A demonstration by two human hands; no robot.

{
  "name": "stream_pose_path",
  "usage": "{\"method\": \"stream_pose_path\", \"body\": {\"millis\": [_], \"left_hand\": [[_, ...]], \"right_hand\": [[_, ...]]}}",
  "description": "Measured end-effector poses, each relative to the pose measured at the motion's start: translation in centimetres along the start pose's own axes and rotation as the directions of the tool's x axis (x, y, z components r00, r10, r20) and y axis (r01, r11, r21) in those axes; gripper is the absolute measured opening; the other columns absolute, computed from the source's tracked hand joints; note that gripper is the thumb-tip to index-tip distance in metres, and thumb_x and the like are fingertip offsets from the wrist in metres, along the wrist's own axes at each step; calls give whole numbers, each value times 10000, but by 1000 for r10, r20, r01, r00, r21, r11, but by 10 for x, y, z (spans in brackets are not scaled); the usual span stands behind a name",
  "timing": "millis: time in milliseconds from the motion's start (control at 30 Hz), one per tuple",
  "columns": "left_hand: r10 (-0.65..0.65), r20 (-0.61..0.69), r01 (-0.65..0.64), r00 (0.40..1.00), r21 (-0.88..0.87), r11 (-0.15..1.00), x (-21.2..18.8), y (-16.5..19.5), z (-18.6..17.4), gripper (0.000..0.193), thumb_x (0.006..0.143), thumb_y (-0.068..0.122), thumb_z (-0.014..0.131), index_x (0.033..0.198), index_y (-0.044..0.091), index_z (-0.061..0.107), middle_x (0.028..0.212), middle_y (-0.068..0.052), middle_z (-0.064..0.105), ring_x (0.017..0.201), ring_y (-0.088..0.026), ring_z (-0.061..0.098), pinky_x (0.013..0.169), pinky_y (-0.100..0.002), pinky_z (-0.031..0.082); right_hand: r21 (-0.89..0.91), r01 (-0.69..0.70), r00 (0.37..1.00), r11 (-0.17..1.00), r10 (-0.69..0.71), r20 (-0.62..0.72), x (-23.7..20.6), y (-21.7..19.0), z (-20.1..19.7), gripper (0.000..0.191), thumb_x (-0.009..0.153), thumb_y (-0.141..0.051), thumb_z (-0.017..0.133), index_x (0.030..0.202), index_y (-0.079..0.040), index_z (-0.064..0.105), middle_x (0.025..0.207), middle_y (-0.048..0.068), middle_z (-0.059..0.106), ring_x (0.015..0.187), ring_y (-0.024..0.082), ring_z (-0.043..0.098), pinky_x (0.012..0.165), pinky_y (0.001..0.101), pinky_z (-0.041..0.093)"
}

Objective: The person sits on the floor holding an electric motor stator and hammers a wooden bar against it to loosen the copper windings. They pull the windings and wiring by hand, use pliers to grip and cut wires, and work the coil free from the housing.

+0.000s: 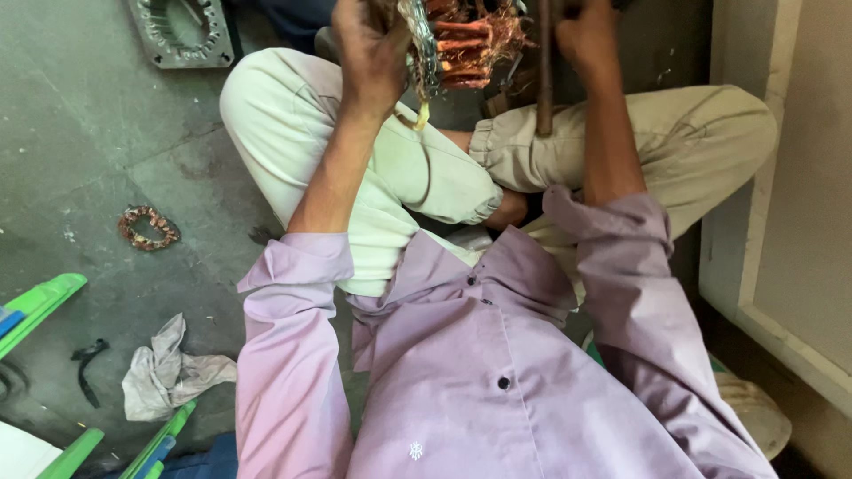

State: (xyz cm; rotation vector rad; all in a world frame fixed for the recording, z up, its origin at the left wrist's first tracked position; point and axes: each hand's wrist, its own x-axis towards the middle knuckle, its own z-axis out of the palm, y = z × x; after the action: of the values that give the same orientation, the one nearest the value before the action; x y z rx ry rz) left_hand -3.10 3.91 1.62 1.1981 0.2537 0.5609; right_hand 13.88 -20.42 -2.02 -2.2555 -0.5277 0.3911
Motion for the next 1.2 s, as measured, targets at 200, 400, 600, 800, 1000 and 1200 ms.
{"method": "stream_pose_path", "body": {"millis": [200,400,600,800,1000,1200], "left_hand": [[-185,-26,185,982,-19,983,7,-19,-6,111,1025,-8,673,937,-45,616,830,-33,627,752,-97,550,683,-295,461],[-209,-91,218,974,102,971,2,-14,0,248,871,-12,781,1071,-56,640,1001,-73,704,890,-144,662,820,-320,555],[-482,-35,479,876,-66,876,-2,-19,0,451,703,-52,729,1126,-78,577,1013,-99,599,936,-236,620,814,-342,553],[-524,-28,516,851,228,826,-12,-36,6,431,718,25,652,1136,-49,578,994,-84,606,922,-207,595,754,-313,508],[-515,-16,502,857,248,828,-9,-38,6,296,744,21,611,1028,-61,601,863,-80,612,728,-176,589,629,-322,477],[-541,21,522,841,235,820,-14,-38,6,144,724,-5,619,855,-51,583,717,-11,523,606,-128,499,532,-326,395]], "right_hand": [[-458,153,988,876,-143,57,-35,-12,-58,153,940,-82,768,1041,18,709,951,250,715,845,451,687,687,511,530],[-637,-198,973,745,229,-35,-124,-102,-146,268,1068,-231,725,1020,27,665,838,213,685,763,354,680,640,470,517],[-55,156,982,986,-161,-95,-160,-121,-72,381,1162,8,562,1536,-38,505,763,60,636,640,114,599,596,258,498],[-169,258,927,951,-293,-235,-141,-100,17,522,1089,34,632,1567,-124,494,675,85,466,535,163,455,546,342,395],[-348,408,845,844,-494,-206,-129,-98,23,656,1020,76,639,1598,-154,428,729,85,496,616,240,443,630,408,394],[-388,414,843,824,-508,-179,-128,-93,24,726,978,85,643,1610,-176,400,736,67,462,628,235,432,639,409,391]]}}
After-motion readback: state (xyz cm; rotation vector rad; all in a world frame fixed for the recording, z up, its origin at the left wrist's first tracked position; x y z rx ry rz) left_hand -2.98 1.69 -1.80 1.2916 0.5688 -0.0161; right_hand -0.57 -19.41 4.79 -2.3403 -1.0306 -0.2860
